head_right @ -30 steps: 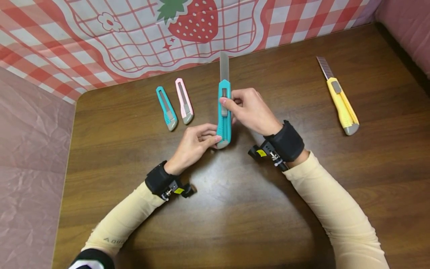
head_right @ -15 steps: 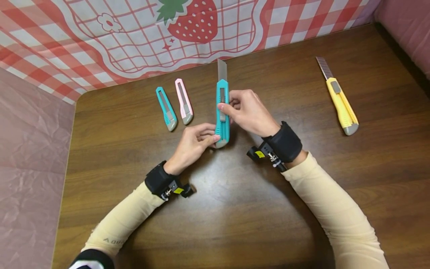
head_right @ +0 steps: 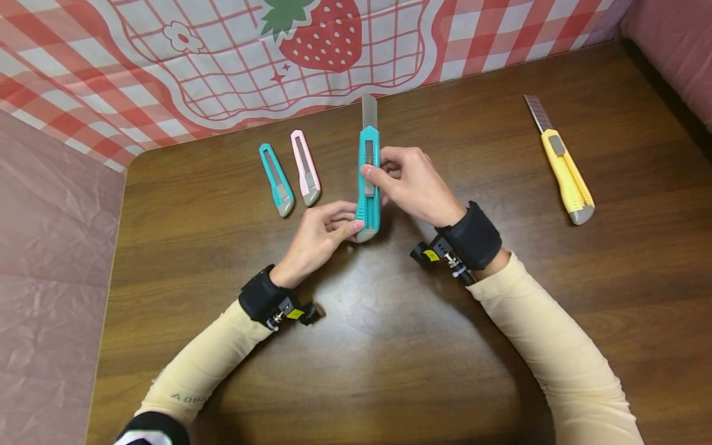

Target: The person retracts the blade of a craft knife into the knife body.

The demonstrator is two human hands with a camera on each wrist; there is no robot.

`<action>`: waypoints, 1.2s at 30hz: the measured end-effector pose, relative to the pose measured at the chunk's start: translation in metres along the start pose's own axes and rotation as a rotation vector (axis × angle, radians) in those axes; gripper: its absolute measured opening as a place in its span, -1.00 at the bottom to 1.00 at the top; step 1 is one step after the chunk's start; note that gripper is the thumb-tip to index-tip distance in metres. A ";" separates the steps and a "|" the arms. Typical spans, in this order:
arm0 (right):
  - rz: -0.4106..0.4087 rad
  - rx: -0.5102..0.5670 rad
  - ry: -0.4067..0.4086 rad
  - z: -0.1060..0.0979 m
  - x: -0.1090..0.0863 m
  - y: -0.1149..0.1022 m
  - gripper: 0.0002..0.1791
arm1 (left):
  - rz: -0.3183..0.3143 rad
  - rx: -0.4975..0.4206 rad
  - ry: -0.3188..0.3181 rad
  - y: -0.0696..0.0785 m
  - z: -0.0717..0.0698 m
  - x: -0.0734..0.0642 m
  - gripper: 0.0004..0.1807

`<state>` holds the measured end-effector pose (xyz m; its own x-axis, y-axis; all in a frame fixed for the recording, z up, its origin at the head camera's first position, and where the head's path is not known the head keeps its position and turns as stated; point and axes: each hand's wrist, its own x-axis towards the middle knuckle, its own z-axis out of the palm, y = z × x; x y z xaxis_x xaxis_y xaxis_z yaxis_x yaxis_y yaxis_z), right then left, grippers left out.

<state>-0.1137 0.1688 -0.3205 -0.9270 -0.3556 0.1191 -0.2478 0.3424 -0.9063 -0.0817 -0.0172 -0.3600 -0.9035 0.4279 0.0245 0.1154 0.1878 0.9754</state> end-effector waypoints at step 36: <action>0.018 -0.072 -0.023 0.001 0.004 0.029 -0.76 | 0.015 -0.012 0.025 -0.034 0.003 0.006 -0.74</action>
<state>-0.1245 0.1769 -0.3469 -0.9250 -0.3685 0.0925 -0.2512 0.4107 -0.8765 -0.0896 -0.0184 -0.3941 -0.9119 0.4081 0.0443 0.1239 0.1708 0.9775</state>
